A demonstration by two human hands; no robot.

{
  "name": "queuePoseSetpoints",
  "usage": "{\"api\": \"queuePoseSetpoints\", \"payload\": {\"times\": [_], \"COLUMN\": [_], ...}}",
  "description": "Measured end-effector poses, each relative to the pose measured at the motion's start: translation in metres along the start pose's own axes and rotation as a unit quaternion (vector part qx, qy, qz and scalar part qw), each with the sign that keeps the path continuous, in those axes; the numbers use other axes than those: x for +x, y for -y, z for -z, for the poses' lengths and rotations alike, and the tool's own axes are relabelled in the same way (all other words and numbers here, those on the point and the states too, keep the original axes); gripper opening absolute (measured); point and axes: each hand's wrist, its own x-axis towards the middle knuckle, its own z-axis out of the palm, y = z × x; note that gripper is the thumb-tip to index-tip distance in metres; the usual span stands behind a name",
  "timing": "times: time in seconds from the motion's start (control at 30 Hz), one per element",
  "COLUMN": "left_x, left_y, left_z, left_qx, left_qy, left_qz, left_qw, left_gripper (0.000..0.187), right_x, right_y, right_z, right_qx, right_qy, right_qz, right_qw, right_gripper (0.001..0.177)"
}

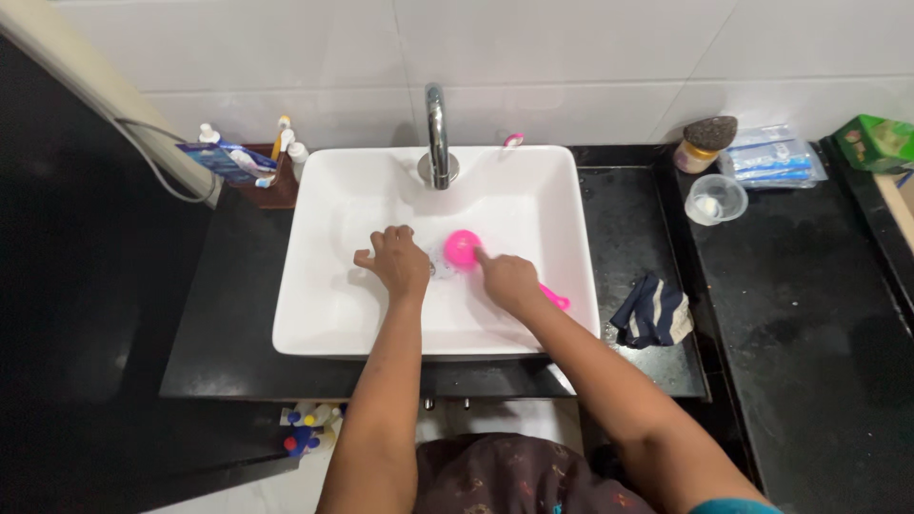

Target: The person washes a pink brush and cleans the surface of a white sink using their hands and a brush under running water.

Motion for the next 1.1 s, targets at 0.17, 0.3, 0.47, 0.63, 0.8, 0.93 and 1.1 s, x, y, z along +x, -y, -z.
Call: {"api": "queuePoseSetpoints", "payload": {"times": [0.17, 0.3, 0.47, 0.63, 0.8, 0.93, 1.1], "left_x": [0.004, 0.002, 0.01, 0.037, 0.058, 0.056, 0.012], "left_y": [0.004, 0.003, -0.019, -0.046, -0.034, 0.006, 0.054], "left_z": [0.014, 0.02, 0.039, 0.06, 0.051, 0.033, 0.005], "left_qx": [-0.006, -0.039, -0.1, -0.096, -0.015, -0.072, -0.17], "left_qy": [-0.03, -0.032, -0.106, -0.087, -0.046, -0.051, 0.064], "left_qz": [0.034, 0.018, -0.081, -0.22, -0.306, -0.171, 0.052], "left_qw": [0.999, 0.999, 0.986, 0.967, 0.951, 0.981, 0.982], "left_gripper": [0.03, 0.03, 0.05, 0.059, 0.055, 0.06, 0.044], "right_x": [0.008, 0.01, 0.002, -0.005, 0.006, 0.004, 0.0], "right_y": [0.043, 0.047, 0.037, 0.024, 0.012, 0.01, 0.024], "right_z": [0.007, 0.011, 0.018, 0.013, 0.001, 0.013, 0.046], "right_qx": [0.004, -0.016, -0.04, -0.013, 0.128, 0.509, 0.613], "right_qy": [0.02, 0.031, 0.063, 0.003, 0.059, 0.193, 0.215], "right_qz": [0.116, 0.129, 0.071, 0.072, 0.016, -0.161, -0.201], "right_qw": [0.993, 0.991, 0.995, 0.997, 0.99, 0.823, 0.734], "right_gripper": [0.067, 0.06, 0.058, 0.062, 0.056, 0.053, 0.052]}}
